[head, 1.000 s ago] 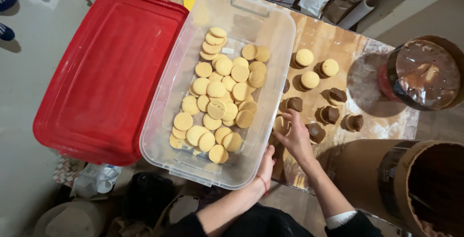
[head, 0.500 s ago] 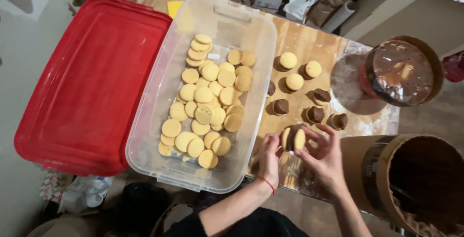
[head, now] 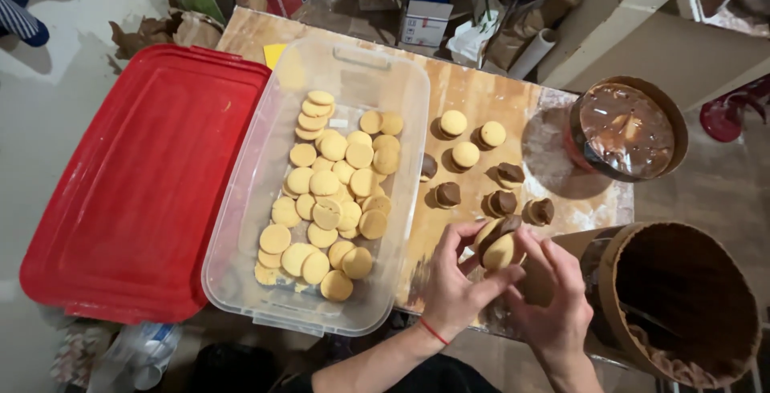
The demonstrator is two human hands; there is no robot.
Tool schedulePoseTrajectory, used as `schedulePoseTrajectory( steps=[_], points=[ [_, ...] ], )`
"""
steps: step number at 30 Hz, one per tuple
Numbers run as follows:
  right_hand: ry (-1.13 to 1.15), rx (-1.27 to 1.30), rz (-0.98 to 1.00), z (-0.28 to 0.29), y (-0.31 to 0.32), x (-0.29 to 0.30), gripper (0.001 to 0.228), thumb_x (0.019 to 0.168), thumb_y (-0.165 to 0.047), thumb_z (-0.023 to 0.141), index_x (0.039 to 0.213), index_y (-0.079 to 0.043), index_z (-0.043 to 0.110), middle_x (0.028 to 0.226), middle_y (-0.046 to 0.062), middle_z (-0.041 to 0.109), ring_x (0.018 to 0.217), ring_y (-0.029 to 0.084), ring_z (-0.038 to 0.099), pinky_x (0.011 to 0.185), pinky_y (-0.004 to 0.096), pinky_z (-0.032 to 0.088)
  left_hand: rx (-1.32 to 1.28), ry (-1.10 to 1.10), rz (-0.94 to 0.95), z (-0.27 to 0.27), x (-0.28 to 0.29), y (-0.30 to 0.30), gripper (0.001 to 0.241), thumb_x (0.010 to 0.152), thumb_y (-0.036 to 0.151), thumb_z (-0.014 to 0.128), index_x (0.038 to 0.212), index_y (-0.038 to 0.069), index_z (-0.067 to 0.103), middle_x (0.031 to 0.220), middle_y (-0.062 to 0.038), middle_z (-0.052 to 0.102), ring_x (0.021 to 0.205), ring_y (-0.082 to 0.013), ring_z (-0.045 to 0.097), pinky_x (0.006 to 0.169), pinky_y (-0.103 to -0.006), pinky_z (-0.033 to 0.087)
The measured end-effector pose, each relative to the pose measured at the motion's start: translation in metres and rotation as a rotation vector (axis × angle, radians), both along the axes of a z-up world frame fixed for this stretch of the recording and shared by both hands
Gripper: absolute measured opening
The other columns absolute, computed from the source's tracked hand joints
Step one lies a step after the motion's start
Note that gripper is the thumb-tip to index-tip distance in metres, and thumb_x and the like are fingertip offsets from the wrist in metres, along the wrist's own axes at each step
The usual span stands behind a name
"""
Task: Making alfajores by sandwiching two cookies with dulce de leche.
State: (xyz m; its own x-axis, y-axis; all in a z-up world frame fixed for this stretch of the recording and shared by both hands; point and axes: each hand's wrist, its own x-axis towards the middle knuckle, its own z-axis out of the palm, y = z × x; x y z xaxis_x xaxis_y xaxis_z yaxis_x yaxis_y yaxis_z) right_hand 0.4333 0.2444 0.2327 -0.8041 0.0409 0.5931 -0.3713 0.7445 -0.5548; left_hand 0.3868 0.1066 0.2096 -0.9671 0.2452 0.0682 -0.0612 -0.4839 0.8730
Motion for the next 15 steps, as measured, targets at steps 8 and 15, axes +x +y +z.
schedulePoseTrajectory(
  steps=[8,15],
  points=[
    [-0.082,-0.323,0.065,0.032,0.016,0.01,0.117,0.067,-0.016,0.09,0.16,-0.008,0.02,0.152,0.023,0.048,0.139,0.032,0.052,0.113,0.045,0.048,0.129,0.047,-0.248,0.012,-0.007,-0.021,0.058,0.084,0.012,0.088,0.132,0.002,0.058,0.13,-0.009,0.063,0.122,-0.0164,0.066,0.107,-0.0318,0.058],
    [-0.261,-0.789,0.273,0.028,0.023,0.013,0.115,0.075,-0.014,0.088,0.165,-0.005,0.017,0.147,0.021,0.052,0.13,0.032,0.061,0.103,0.048,0.057,0.094,0.171,-0.391,0.016,-0.014,-0.03,0.056,0.081,0.01,0.09,0.13,0.004,0.063,0.134,-0.006,0.062,0.127,-0.0156,0.065,0.11,-0.033,0.058]
  ],
)
